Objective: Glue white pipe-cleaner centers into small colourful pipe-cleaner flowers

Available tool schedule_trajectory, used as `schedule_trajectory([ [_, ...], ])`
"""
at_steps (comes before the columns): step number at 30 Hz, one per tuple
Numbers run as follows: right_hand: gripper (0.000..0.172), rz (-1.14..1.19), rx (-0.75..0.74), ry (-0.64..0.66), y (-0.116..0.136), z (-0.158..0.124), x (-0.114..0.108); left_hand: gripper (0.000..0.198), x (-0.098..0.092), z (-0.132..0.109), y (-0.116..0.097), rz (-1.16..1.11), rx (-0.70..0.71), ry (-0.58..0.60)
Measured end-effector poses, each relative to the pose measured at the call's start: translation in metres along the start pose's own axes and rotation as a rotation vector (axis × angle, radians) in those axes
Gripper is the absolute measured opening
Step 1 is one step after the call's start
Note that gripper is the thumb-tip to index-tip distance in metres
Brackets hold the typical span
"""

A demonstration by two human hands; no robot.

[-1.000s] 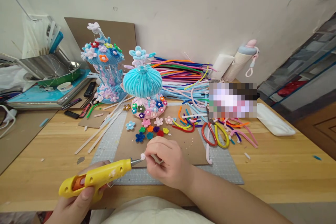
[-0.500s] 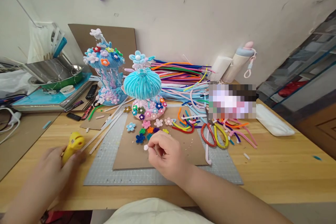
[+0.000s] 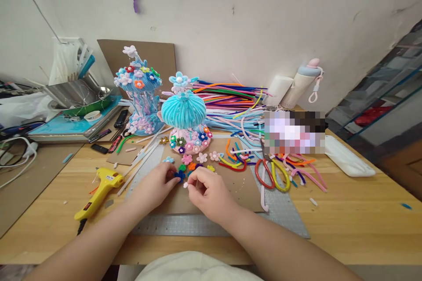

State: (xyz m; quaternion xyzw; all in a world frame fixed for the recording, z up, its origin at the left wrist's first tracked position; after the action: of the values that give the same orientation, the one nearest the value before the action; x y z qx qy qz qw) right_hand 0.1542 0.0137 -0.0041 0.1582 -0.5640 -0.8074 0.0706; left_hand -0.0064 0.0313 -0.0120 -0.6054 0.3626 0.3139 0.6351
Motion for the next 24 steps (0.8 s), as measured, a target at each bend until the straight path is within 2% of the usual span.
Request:
schedule_trajectory([
  [2, 0.007, 0.095, 0.108, -0.009, -0.006, 0.001, 0.001, 0.002, 0.004, 0.004, 0.002, -0.032, 0.004, 0.001],
  [5, 0.005, 0.358, 0.336, 0.009, -0.015, 0.000, 0.008, 0.006, 0.008, 0.000, 0.000, -0.116, 0.012, 0.005],
  [7, 0.009, 0.526, 0.422, 0.028, -0.016, -0.001, 0.014, 0.012, 0.011, -0.006, -0.004, -0.325, -0.019, 0.052],
  [11, 0.014, 0.671, 0.396, -0.020, -0.012, 0.002, 0.013, 0.024, 0.020, -0.013, -0.011, -0.977, -0.133, 0.249],
  [13, 0.014, 0.683, 0.389, -0.024, -0.011, 0.003, 0.012, 0.025, 0.020, -0.013, -0.013, -1.102, -0.138, 0.299],
  [16, 0.012, 0.671, 0.388, -0.027, -0.012, 0.003, 0.010, 0.031, 0.021, -0.011, -0.012, -1.137, -0.117, 0.335],
  [20, 0.012, 0.606, 0.426, -0.036, -0.014, 0.002, 0.009, 0.033, 0.024, -0.010, -0.009, -1.066, -0.112, 0.361],
  [24, 0.007, 0.311, 0.332, -0.140, -0.013, 0.000, 0.000, 0.033, 0.025, -0.010, -0.009, -1.035, -0.116, 0.354],
])
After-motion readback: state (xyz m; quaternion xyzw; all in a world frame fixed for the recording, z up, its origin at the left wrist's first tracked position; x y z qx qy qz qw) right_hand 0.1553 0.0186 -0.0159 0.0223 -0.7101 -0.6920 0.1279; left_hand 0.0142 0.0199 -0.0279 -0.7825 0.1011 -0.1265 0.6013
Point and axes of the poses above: each hand's wrist, its own z-axis towards the middle knuckle, its own x-axis out of the palm, y = z × x, the point moved 5 cm from there along z, towards the middle knuckle, and after that the axes turned 13 degrees about z, right-handed, at the moved point
